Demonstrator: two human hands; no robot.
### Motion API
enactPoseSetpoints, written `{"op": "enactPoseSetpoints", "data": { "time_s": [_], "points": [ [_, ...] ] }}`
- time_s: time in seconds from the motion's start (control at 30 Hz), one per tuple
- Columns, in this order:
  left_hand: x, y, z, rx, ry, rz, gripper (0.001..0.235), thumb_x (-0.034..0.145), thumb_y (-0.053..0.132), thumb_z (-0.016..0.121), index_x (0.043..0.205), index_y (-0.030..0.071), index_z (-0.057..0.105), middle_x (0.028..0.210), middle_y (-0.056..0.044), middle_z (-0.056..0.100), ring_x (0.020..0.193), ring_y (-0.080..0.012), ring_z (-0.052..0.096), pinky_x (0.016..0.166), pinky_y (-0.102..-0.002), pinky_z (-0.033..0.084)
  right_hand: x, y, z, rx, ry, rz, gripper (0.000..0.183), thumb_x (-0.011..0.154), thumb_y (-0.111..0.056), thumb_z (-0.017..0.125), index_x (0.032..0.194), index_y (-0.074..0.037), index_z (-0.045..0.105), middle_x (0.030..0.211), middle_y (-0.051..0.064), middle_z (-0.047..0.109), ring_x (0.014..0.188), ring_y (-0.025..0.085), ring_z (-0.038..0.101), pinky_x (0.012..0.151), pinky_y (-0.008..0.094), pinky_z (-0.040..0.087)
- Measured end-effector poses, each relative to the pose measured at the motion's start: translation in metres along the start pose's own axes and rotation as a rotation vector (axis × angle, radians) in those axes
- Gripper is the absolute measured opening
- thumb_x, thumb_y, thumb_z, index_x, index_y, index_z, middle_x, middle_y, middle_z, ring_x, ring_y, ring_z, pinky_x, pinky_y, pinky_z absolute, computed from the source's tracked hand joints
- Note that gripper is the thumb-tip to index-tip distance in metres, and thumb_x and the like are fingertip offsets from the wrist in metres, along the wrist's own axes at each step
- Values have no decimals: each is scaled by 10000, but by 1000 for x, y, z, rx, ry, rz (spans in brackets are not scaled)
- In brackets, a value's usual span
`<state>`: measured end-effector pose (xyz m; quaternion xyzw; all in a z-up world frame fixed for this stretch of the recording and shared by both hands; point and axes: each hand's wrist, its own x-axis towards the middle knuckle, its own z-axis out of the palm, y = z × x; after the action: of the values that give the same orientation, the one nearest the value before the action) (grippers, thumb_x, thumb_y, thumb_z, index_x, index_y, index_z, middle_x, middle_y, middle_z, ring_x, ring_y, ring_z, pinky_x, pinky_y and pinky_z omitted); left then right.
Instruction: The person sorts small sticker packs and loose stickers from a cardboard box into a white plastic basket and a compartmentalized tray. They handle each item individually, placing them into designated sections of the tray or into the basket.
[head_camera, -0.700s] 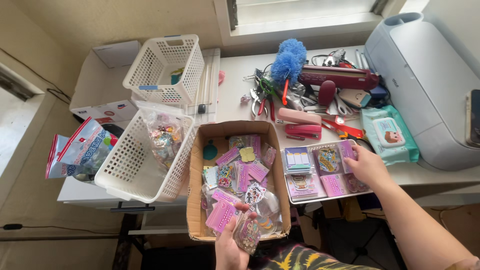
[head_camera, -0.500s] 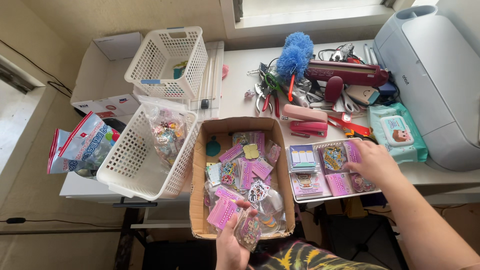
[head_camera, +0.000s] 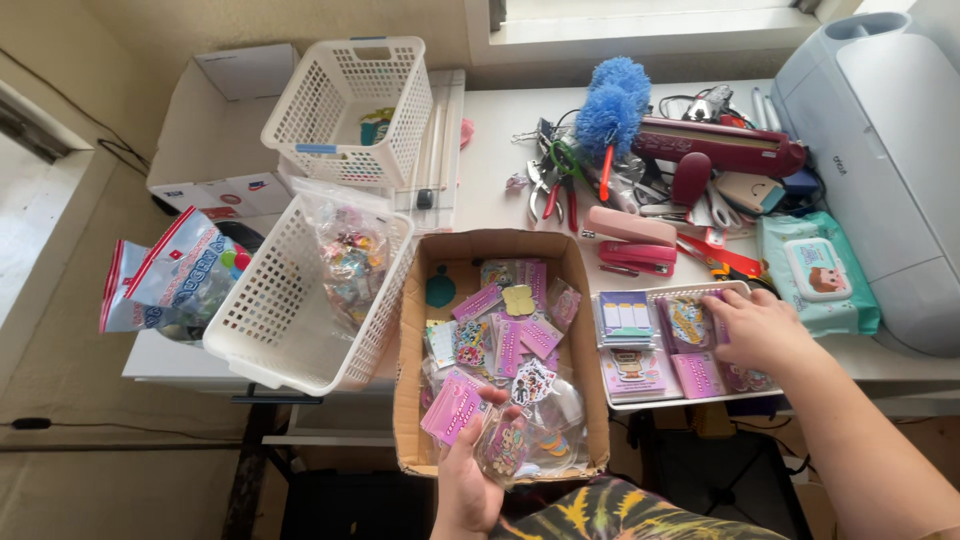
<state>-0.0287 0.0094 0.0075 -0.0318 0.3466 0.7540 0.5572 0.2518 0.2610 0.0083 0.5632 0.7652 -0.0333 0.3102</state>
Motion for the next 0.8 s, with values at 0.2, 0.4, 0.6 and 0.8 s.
{"op": "enactPoseSetpoints", "data": {
  "time_s": [0.2, 0.4, 0.6, 0.8],
  "points": [
    [0, 12, -13, 2, 7, 44, 258, 846, 100, 470, 1085, 35, 544, 1020, -137, 592, 881, -265, 598, 761, -429, 505, 21, 8, 19, -56, 128, 62, 820, 672, -440, 611, 1391, -462, 219, 1520, 46, 211, 1391, 263, 248, 1071, 427, 329],
    [-2, 30, -25, -99, 48, 76, 358, 815, 53, 489, 1163, -30, 511, 966, -197, 585, 811, -335, 598, 750, -439, 481, 17, -2, 11, -68, 128, 137, 798, 652, -558, 638, 1347, -522, 249, 1526, 58, 205, 1394, 286, 237, 1061, 421, 323],
    [0, 40, -43, -138, 127, -87, 359, 832, 125, 424, 1161, 44, 542, 895, -144, 577, 912, -335, 600, 846, -427, 466, 10, -85, -15, 627, 599, -502, 518, 751, -210, 647, 1257, -183, 542, 1273, 47, 553, 1205, 230, 479, 1036, 381, 354],
    [-8, 56, -36, -119, 195, -85, 393, 772, -118, 322, 1105, -104, 531, 1043, -292, 589, 929, -424, 583, 866, -495, 465, -10, -222, -39, 555, 231, -448, 606, 798, -448, 544, 1340, -212, 415, 1337, 10, 481, 1210, 190, 484, 982, 353, 393]
  ]
}}
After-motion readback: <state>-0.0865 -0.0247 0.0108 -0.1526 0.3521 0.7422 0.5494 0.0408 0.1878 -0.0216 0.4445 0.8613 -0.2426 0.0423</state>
